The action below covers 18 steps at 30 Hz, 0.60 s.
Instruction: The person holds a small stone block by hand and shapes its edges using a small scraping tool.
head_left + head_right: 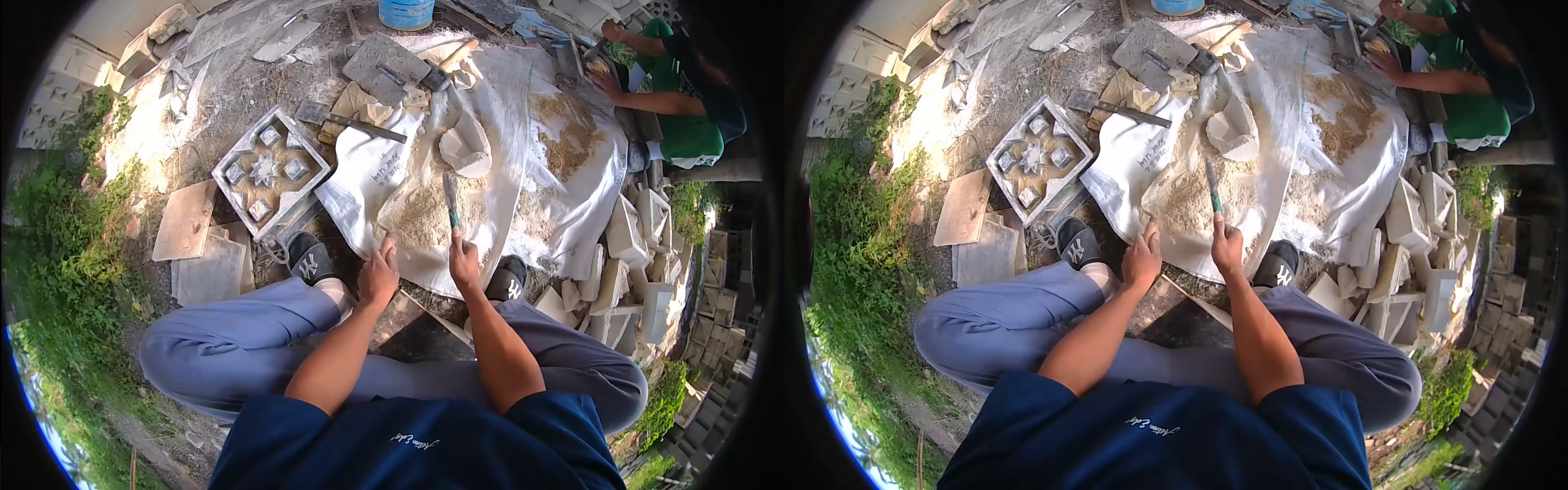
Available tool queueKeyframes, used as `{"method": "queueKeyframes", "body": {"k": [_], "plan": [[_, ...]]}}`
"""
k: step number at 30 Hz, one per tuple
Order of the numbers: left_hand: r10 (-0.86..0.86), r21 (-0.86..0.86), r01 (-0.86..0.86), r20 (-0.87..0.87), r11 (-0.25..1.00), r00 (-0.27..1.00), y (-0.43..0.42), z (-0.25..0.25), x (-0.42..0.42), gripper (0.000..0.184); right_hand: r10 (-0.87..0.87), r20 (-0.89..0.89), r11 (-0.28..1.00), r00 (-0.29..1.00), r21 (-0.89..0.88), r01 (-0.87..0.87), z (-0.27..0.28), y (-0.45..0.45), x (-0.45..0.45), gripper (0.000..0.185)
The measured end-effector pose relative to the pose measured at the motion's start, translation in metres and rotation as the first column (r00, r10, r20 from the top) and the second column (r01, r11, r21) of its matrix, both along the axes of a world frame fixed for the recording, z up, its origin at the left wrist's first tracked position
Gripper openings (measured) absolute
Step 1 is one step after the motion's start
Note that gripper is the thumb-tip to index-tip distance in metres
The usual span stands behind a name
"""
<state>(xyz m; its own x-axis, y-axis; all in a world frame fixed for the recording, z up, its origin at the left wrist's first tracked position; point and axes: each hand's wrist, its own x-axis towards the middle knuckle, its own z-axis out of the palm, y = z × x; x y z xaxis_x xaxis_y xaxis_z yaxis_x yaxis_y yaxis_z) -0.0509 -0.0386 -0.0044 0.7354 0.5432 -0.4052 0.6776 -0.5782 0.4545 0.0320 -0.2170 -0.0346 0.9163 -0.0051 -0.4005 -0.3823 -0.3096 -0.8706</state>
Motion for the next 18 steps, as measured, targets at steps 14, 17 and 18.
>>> {"method": "queueKeyframes", "body": {"k": [14, 17, 18], "plan": [[-0.001, -0.005, 0.001, 0.023, 1.0, 1.0, 0.008, -0.002, -0.006, 0.039, 0.26, -0.133, 0.813, 0.957, -0.505, -0.291, -0.018, 0.035, -0.01, 0.073], [-0.005, -0.013, 0.005, 0.01, 1.0, 1.0, 0.009, -0.003, -0.003, 0.04, 0.244, -0.117, 0.818, 0.963, -0.508, -0.269, -0.012, 0.037, -0.005, 0.074], [0.005, -0.031, -0.005, 0.009, 1.0, 1.0, 0.008, -0.003, -0.006, 0.04, 0.217, -0.1, 0.867, 0.971, -0.438, -0.239, 0.005, 0.042, -0.003, 0.074]]}}
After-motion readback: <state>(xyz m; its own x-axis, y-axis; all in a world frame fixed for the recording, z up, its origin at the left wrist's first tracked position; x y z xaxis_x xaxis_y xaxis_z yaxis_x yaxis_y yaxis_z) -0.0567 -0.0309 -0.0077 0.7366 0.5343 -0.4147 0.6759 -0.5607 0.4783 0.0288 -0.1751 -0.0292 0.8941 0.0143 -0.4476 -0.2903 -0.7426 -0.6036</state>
